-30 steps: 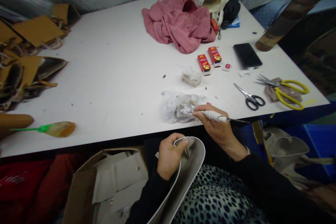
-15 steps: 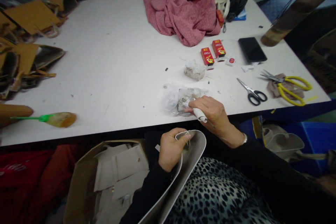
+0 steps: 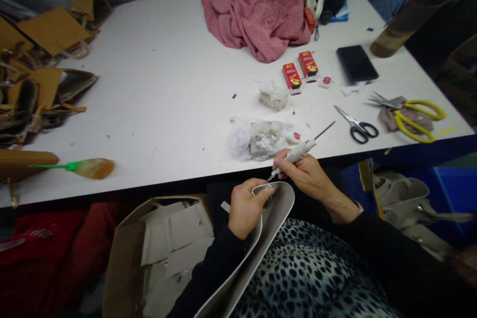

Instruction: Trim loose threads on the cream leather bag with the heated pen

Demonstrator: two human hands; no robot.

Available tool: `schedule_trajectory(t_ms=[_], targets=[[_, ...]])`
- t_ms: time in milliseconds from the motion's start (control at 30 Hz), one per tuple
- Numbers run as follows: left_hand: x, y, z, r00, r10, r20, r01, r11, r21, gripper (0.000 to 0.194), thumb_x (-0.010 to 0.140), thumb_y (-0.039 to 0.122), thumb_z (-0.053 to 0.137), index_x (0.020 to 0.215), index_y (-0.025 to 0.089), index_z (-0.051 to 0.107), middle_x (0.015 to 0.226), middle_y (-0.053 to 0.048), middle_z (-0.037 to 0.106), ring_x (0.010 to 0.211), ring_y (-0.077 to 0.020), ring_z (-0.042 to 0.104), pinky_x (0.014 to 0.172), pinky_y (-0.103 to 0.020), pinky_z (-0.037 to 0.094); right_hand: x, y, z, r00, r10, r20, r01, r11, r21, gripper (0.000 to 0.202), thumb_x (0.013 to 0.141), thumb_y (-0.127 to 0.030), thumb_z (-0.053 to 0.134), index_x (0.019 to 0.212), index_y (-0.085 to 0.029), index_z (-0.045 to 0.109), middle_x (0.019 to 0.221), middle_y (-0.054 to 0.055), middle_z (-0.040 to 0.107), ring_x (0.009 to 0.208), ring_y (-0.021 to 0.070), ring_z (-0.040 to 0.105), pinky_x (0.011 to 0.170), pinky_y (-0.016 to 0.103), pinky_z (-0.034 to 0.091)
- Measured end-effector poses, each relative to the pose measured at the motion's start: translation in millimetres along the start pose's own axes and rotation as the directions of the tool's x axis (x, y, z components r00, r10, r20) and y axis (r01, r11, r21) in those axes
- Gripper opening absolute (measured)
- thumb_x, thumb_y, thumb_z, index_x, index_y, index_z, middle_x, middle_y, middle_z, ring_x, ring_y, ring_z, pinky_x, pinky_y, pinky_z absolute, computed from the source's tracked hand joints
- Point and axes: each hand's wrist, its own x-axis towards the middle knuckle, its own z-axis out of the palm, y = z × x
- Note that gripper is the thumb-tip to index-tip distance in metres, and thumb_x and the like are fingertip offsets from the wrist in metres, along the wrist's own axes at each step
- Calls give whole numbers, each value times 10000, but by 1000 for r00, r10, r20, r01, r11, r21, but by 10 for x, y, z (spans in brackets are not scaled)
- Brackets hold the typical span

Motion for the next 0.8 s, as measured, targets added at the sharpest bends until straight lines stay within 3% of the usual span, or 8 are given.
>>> schedule_trajectory(t_ms=[800], targets=[[-5, -12, 31, 998, 52, 33, -53, 998, 18, 140, 777, 301, 754, 796, 168, 794, 737, -35, 754, 691, -184, 643, 678, -287, 485, -29, -2, -63, 995, -32, 95, 44, 991, -128, 353, 1029, -455, 537, 828, -191, 658, 716, -1, 632, 616, 130, 588, 591, 255, 473]])
